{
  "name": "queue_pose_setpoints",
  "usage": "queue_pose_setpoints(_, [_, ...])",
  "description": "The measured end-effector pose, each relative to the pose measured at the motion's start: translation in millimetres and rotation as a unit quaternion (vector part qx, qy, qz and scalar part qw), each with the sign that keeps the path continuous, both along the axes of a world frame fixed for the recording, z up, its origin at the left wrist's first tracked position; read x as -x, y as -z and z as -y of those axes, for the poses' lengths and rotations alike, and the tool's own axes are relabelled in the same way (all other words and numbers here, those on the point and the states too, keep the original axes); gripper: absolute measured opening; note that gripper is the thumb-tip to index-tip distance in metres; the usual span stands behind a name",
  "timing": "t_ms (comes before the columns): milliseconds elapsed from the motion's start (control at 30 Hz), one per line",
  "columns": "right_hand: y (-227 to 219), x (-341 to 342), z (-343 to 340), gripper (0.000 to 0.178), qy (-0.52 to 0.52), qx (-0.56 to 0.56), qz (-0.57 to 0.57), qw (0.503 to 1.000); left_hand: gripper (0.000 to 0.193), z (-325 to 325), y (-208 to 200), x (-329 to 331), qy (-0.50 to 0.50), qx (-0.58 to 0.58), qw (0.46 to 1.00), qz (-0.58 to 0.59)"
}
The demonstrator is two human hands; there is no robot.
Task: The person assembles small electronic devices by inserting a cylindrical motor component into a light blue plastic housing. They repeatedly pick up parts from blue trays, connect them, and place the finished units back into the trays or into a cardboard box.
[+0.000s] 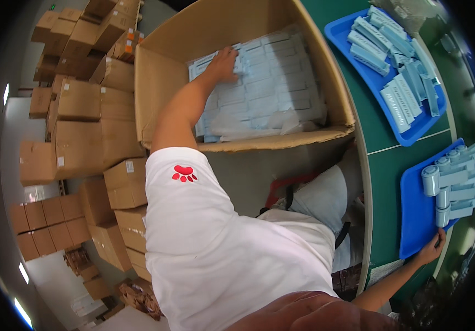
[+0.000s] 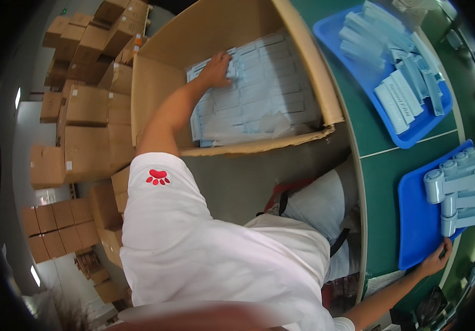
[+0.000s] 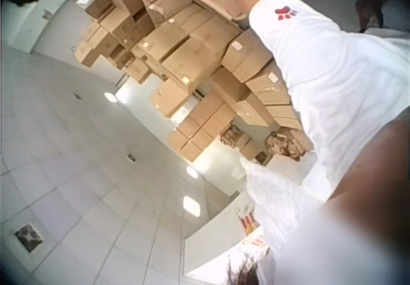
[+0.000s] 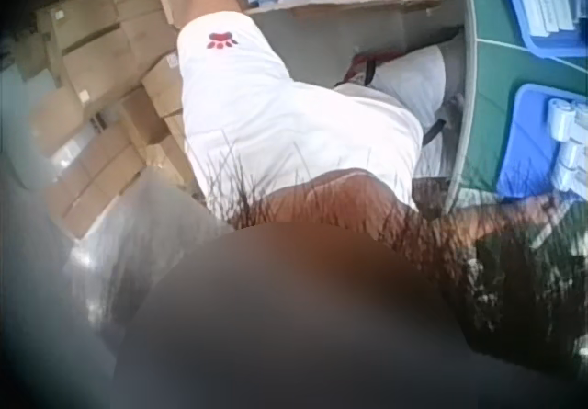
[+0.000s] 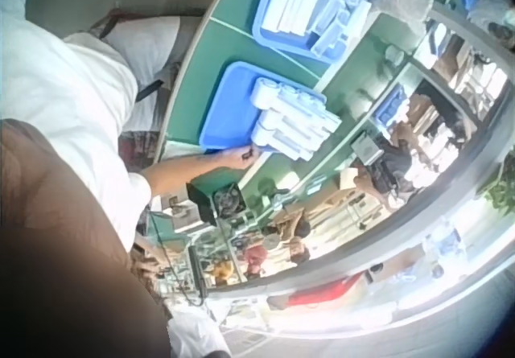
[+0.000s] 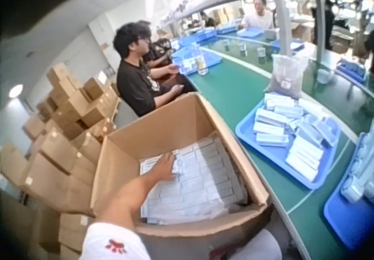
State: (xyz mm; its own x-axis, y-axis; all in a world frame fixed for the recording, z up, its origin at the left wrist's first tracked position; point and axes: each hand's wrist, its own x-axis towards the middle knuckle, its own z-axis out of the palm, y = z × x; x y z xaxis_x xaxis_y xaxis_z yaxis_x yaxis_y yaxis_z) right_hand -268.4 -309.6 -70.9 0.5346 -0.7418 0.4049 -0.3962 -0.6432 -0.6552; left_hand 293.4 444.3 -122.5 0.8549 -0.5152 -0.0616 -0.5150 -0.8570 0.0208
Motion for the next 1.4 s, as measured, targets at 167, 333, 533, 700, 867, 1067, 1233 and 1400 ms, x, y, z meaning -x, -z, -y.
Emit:
queue_pose_setpoints(167, [5,5,0,0.020,-0.002,0.006,0.011,1.000,0.126,3,5,-15,-0.056,-0.024,0.995,-0.074])
queue_pose_setpoints(333, [3,5,-4,0.019,0.003,0.003,0.004,1.000,0.134,-5,4,-30,-0.072,-0.052,0.991,-0.100])
queue_pose_setpoints(533, [4,5,-3,0.018,-0.013,-0.007,0.023,1.000,0.135,7,0,-40,-0.095,-0.119,0.983,-0.105])
queue_pose_setpoints(700, [2,2,-10,0.017,0.004,-0.020,0.016,1.000,0.137,-11,17,-44,-0.046,-0.029,0.995,-0.084])
queue_pose_setpoints(867, [3,-1,-2,0.017,-0.018,-0.002,0.019,1.000,0.139,-12,16,-48,-0.069,-0.070,0.990,-0.099])
queue_pose_setpoints(1067, [6,8,-3,0.016,-0.003,-0.003,0.010,1.000,0.145,4,9,-42,-0.064,-0.079,0.990,-0.094])
queue_pose_setpoints(1233, [4,4,-2,0.016,-0.010,-0.014,0.018,1.000,0.148,19,-5,-36,-0.101,-0.134,0.980,-0.112])
queue_pose_setpoints(1400, [6,-2,-3,0.016,-0.012,-0.030,0.025,0.999,0.140,-1,14,-31,-0.093,-0.033,0.990,-0.103])
